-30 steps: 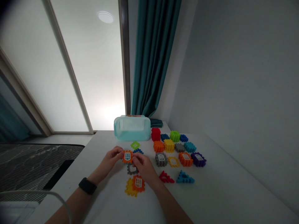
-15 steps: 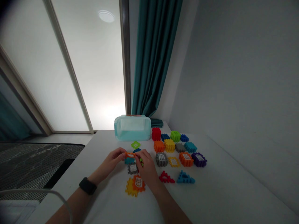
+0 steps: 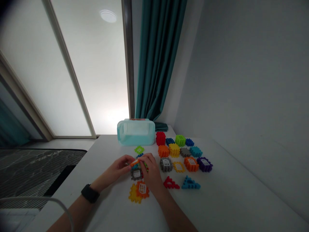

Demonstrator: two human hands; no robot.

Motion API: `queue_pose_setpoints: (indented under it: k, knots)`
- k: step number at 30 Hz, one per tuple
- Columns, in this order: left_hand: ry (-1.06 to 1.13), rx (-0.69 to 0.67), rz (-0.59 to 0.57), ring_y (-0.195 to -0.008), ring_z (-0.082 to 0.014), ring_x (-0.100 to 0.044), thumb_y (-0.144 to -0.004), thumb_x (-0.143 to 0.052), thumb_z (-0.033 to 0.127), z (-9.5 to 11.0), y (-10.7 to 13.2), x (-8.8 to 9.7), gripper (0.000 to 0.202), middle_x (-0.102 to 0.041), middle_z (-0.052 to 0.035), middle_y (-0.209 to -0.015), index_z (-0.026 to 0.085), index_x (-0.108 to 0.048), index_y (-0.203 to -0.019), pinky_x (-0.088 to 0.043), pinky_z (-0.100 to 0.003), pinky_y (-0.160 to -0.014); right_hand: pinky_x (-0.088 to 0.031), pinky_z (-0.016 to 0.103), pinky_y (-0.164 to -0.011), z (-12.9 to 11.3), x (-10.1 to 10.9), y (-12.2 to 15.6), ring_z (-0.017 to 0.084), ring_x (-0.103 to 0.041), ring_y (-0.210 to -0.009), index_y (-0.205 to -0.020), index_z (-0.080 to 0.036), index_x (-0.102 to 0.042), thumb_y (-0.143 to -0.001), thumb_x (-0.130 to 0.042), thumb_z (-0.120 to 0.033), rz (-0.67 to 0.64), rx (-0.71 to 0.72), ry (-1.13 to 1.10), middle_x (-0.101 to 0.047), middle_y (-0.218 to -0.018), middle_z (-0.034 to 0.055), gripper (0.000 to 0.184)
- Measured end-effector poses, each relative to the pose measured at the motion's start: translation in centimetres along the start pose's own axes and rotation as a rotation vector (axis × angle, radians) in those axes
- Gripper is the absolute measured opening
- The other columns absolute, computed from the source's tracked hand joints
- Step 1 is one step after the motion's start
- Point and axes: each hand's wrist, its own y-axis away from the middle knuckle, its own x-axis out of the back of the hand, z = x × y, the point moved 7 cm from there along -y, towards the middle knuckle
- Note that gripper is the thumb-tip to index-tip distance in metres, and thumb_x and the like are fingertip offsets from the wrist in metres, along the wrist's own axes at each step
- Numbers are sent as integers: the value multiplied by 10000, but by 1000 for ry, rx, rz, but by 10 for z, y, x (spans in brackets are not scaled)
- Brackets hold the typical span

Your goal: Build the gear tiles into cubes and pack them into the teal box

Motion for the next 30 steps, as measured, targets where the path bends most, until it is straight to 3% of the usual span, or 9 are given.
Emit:
queue_pose_setpoints:
  k: [4,8,13,26,30]
  knots:
    - [-205,-101,129,-994,-213,-591,-885,-662,379,10,2,7,369,-624,-81,-1111,205,-575,-1199,-492,-366,-886,-508,372,-930,1,0,-2,215,-622,-1042,-1041,-230,-644,-962,-443,-188,-11,-8,8,-632,-1070,80,220]
    - [-493,-246,309,-983,-213,-592,-888,-659,324,27,8,13,391,-596,-91,-1189,244,-563,-1258,-495,-404,-915,-467,430,-1038,3,-2,-2,236,-566,-1191,-1252,-222,-543,-908,-465,-156,-35,-34,29,-598,-1237,108,360]
    - [-602,-348,326,-1025,-215,-615,-913,-629,287,33,13,9,368,-593,-109,-1247,250,-571,-1275,-506,-403,-950,-437,451,-1082,5,-9,2,258,-509,-1279,-1361,-227,-471,-890,-574,-228,-105,-10,58,-558,-1346,119,482]
    - [-777,-400,334,-1065,-239,-620,-927,-619,312,36,18,1,341,-638,-114,-1209,245,-587,-1260,-507,-421,-959,-426,491,-1024,-1,0,2,292,-546,-1170,-1293,-235,-558,-893,-616,-305,-25,33,270,-595,-1237,122,410]
    - [-838,-403,419,-1093,-258,-588,-886,-667,354,39,20,3,450,-609,-115,-1193,245,-554,-1308,-499,-441,-967,-390,531,-1048,-11,8,1,319,-503,-1223,-1256,-243,-586,-874,-624,-315,22,74,350,-548,-1284,125,391]
